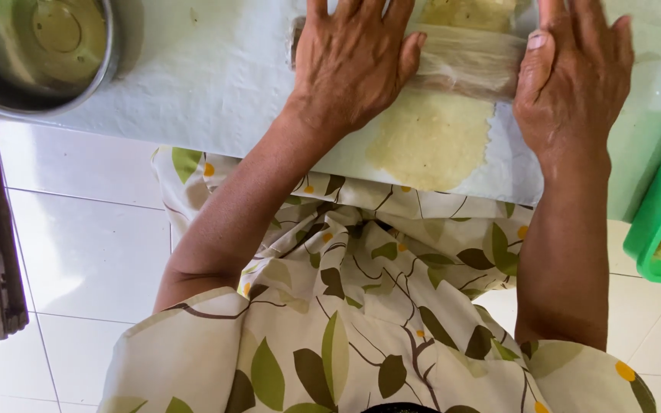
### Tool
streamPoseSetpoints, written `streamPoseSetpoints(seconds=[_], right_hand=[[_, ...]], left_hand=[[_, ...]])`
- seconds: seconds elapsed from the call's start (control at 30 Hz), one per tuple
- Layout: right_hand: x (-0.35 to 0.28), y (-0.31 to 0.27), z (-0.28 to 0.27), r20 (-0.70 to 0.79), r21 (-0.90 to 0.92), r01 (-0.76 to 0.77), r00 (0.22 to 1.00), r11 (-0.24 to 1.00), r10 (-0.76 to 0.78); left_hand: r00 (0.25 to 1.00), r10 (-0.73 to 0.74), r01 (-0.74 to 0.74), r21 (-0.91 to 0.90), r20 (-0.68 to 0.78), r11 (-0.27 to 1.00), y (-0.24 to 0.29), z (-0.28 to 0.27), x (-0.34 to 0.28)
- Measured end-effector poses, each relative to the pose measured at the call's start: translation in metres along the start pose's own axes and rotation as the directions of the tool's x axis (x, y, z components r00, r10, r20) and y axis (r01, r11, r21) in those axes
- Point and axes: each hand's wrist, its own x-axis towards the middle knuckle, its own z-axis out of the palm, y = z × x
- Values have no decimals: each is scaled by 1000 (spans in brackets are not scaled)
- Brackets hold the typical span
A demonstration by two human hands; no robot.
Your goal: Flattening small pieces of dough into thin rounds using a rolling pin and placing them on a drying tray.
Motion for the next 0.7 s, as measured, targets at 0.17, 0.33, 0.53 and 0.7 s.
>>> streamPoseSetpoints(seconds=[0.17, 0.33, 0.53, 0.7], right_hand=[[-39, -1, 8, -3, -37, -28, 1000, 999, 27], [-83, -19, 7, 15, -163, -44, 999, 986, 47], [-139, -49, 9, 39, -160, -140, 988, 977, 148], [-126, -27, 21, -3, -157, -153, 988, 976, 155]], left_hand=[[996, -24, 27, -32, 84, 999, 16, -25, -26], [978, -19, 36, -79, 206, 996, 30, -50, -61], [948, 48, -8, -128, 314, 992, 44, -63, -118], [956, 94, -82, -54, 278, 995, 30, -44, -98]])
